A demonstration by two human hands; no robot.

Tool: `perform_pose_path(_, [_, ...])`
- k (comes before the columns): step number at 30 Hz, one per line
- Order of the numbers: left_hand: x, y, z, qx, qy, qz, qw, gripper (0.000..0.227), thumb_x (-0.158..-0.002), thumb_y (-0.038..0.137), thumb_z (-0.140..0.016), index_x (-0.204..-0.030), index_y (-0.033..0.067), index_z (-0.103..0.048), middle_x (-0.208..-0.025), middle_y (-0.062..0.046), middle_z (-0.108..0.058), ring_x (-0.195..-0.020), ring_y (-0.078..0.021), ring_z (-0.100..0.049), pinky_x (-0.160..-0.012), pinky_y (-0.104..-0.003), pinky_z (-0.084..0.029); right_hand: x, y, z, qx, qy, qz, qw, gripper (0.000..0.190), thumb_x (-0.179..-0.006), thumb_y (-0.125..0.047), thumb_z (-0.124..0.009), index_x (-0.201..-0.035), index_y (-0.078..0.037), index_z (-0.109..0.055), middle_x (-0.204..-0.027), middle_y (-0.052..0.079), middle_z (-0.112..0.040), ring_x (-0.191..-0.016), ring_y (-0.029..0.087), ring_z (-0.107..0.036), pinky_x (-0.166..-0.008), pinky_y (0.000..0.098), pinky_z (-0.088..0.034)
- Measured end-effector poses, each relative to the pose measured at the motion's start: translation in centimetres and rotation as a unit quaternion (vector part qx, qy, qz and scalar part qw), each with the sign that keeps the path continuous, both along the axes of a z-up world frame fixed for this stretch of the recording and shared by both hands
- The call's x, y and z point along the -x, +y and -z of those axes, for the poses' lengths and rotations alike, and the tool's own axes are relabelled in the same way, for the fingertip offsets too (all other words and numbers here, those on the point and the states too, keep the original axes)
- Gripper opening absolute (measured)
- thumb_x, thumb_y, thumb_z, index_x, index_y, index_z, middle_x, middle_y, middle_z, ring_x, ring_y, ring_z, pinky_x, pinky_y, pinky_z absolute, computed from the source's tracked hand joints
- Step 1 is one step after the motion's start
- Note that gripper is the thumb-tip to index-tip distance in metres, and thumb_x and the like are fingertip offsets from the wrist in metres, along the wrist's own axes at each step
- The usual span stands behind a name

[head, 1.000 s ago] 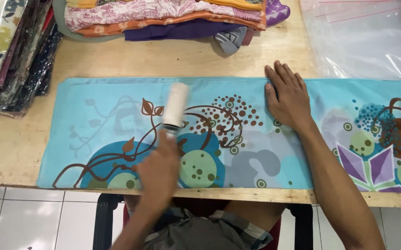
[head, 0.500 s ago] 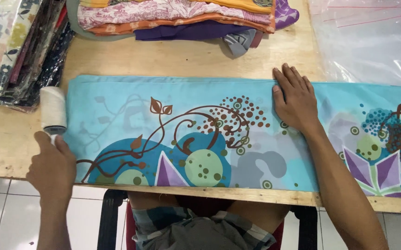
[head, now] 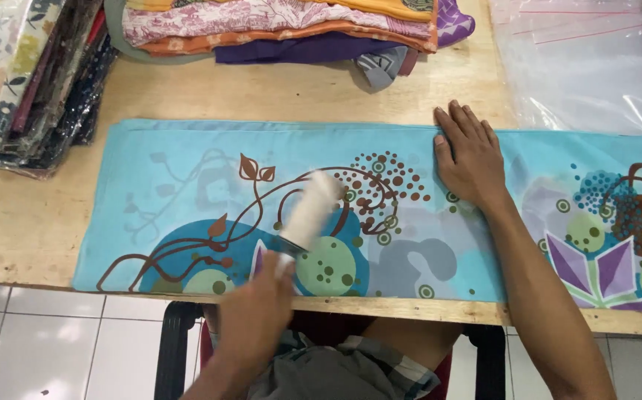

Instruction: The person uses a white lint roller to roll over a light blue patterned fabric laid out on a wooden table. They roll the fabric from one end to the other, then fold the fabric in half and continue rolling the surface to remove lint or debris.

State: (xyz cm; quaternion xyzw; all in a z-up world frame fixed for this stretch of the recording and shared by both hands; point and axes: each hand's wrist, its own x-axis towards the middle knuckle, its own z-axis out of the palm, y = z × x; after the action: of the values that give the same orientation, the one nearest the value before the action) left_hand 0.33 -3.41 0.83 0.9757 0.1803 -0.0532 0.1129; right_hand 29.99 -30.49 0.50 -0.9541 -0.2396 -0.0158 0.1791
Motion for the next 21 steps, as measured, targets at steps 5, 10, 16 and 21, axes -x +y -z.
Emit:
perform_pose_path(5, [-0.2,-1.0,-0.3,0.120,0.085,-0.009,0.989,0.028,-0.110,0.047,-0.033,-0.112,0.0213,-0.043,-0.065,0.000,-0.064,-0.050,-0.0232,-0.065,-0.044,-0.039,-0.051,-0.1,0.1,-0.1,-0.005,0.004,0.001,1.000,0.056,-0.109,-0.036,-0.030,-0.161,-0.018,-0.040,-0.170,0.008,-0.031,-0.157,0.025,-0.022,-0.125,0.0485,-0.012])
perform_pose_path(10, [1.7,2.5,1.0,-0.067,0.074,-0.069,0.993,0.035,-0.108,0.053,-0.032,-0.118,0.0214,-0.043,-0.060,-0.004,-0.068,-0.051,-0.0323,-0.069,-0.043,-0.043,-0.051,-0.3,0.0,0.3,0.006,0.002,0.006,1.000,0.057,-0.108,-0.036,-0.032,-0.161,-0.018,-0.040,-0.170,0.007,-0.030,-0.157,0.025,-0.023,-0.125,0.0489,-0.013])
perform_pose_path(16, [1.5,7.9,-2.1,0.038,0.104,-0.236,0.965,0.032,-0.113,0.047,-0.027,-0.123,0.0186,-0.036,-0.075,-0.018,-0.073,-0.068,-0.0454,-0.072,-0.061,-0.056,-0.054,0.1,0.4,-0.3,0.000,0.009,0.011,1.000,0.056,-0.108,-0.034,-0.033,-0.160,-0.018,-0.041,-0.170,0.007,-0.031,-0.157,0.025,-0.023,-0.125,0.0491,-0.012])
perform_pose_path(21, [4.8,16.1,1.2,-0.083,0.047,-0.309,0.946,0.040,-0.118,0.046,-0.032,-0.138,0.0127,-0.040,-0.089,-0.031,-0.075,-0.083,-0.0564,-0.072,-0.067,-0.065,-0.054,0.1,0.3,-0.2,-0.002,0.005,0.003,1.000,0.056,-0.108,-0.034,-0.032,-0.161,-0.017,-0.041,-0.169,0.009,-0.031,-0.157,0.026,-0.023,-0.125,0.0497,-0.012])
